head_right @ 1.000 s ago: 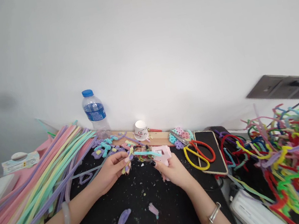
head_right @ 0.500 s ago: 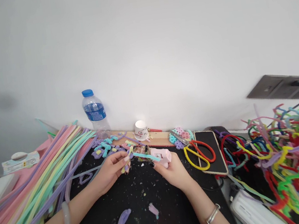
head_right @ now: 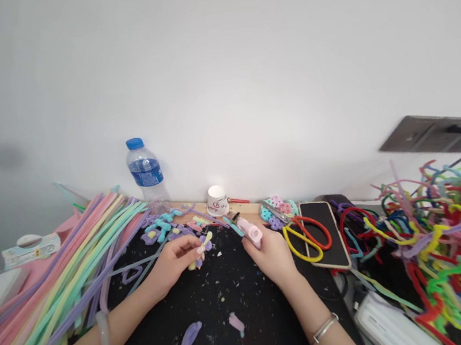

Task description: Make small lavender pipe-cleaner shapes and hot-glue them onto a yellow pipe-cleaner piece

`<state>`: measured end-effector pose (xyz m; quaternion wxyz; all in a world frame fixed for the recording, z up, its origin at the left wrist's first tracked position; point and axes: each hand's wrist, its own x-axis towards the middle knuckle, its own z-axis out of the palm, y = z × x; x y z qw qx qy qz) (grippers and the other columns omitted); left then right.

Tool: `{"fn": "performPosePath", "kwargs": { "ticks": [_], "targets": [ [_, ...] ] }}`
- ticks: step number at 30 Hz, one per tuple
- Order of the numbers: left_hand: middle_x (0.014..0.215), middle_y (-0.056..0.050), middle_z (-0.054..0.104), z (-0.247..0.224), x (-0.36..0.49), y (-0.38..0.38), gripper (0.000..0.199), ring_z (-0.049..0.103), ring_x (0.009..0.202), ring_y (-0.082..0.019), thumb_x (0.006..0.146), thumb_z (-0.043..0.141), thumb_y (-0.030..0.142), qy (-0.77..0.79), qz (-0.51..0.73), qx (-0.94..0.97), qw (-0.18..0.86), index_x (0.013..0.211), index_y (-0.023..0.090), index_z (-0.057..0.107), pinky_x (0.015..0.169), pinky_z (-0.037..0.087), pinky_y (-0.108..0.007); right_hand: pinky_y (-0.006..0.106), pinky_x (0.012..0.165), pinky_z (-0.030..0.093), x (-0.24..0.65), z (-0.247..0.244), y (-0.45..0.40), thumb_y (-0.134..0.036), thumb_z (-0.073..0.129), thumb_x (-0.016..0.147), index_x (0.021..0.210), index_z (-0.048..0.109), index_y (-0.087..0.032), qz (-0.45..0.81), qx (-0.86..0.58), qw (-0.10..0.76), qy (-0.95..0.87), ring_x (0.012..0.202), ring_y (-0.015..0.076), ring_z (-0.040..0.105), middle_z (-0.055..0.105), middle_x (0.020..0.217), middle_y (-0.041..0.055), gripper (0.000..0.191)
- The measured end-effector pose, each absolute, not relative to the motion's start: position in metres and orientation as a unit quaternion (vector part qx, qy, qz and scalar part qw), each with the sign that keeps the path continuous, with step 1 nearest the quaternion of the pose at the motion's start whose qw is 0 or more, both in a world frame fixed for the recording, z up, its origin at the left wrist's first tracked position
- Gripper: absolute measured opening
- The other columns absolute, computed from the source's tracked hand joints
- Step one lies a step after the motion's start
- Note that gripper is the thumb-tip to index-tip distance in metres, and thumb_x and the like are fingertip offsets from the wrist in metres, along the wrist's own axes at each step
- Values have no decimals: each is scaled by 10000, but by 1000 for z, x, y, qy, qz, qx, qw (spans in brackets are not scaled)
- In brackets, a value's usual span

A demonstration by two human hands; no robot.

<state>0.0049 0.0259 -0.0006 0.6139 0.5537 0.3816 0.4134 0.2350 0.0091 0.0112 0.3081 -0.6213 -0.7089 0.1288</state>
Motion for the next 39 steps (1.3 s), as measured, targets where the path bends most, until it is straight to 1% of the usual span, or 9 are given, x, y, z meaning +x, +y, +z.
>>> {"fn": "performPosePath", "kwargs": {
  "ticks": [3, 7, 12, 15, 17, 20, 23, 27, 39],
  "targets": [
    [625, 15, 579, 0, 6, 24, 139, 528, 551, -100, 740, 632, 270, 388, 404, 592, 579, 741, 142, 577, 528, 403, -214, 265, 638, 380, 233, 11, 9, -249, 483, 799, 1035, 549, -190, 84, -659, 207, -718, 721, 200, 598, 652, 828, 53, 252],
    [650, 15, 572, 0, 7, 22, 109, 538, 587, -110, 742, 606, 251, 390, 390, 620, 558, 747, 150, 566, 566, 419, -229, 315, 736, 363, 231, 9, 8, -277, 484, 810, 1095, 501, -169, 55, -659, 147, -736, 910, 248, 562, 631, 971, 108, 305],
    [634, 15, 558, 2, 7, 22, 144, 519, 571, -112, 725, 625, 284, 401, 393, 613, 556, 740, 153, 567, 543, 408, -229, 376, 779, 346, 228, 6, 5, -394, 626, 699, 1168, 465, -186, 43, -629, 145, -762, 1012, 301, 484, 560, 1115, 126, 537],
    [616, 15, 568, 4, 8, 22, 186, 512, 548, -109, 718, 646, 323, 398, 400, 586, 581, 740, 153, 576, 518, 393, -223, 395, 791, 349, 226, 12, 3, -371, 626, 707, 1184, 459, -203, 28, -604, 197, -772, 1022, 301, 463, 525, 1156, 120, 533],
    [619, 14, 577, 4, 8, 22, 207, 508, 539, -106, 718, 653, 343, 395, 401, 562, 606, 751, 151, 584, 510, 385, -218, 393, 810, 351, 224, 17, 1, -330, 591, 746, 1148, 480, -193, 26, -576, 252, -777, 999, 281, 472, 535, 1115, 115, 438],
    [624, 16, 576, 2, 8, 21, 212, 497, 536, -96, 741, 639, 354, 378, 395, 540, 640, 760, 148, 589, 513, 377, -210, 354, 785, 365, 217, 22, -5, -260, 540, 790, 974, 527, -178, 51, -520, 319, -791, 890, 231, 504, 569, 944, 83, 202],
    [602, 24, 554, 1, 8, 20, 205, 480, 537, -92, 755, 630, 347, 368, 385, 553, 640, 768, 147, 590, 515, 368, -205, 305, 692, 373, 207, 21, -13, -227, 523, 805, 828, 523, -184, 94, -485, 336, -802, 737, 181, 500, 550, 771, 33, 49],
    [621, 23, 540, 2, 9, 20, 199, 463, 549, -92, 746, 637, 336, 373, 376, 595, 605, 756, 144, 589, 522, 364, -208, 278, 642, 372, 191, 17, -21, -200, 490, 833, 832, 543, -184, 144, -476, 350, -794, 677, 159, 494, 522, 701, 10, 55],
    [617, 29, 519, 3, 10, 19, 161, 445, 541, -94, 761, 611, 310, 392, 376, 627, 558, 750, 151, 584, 519, 355, -213, 259, 550, 356, 183, 8, -19, -137, 447, 832, 835, 531, -180, 232, -506, 389, -734, 593, 144, 458, 517, 683, -2, 94]
  ]
}}
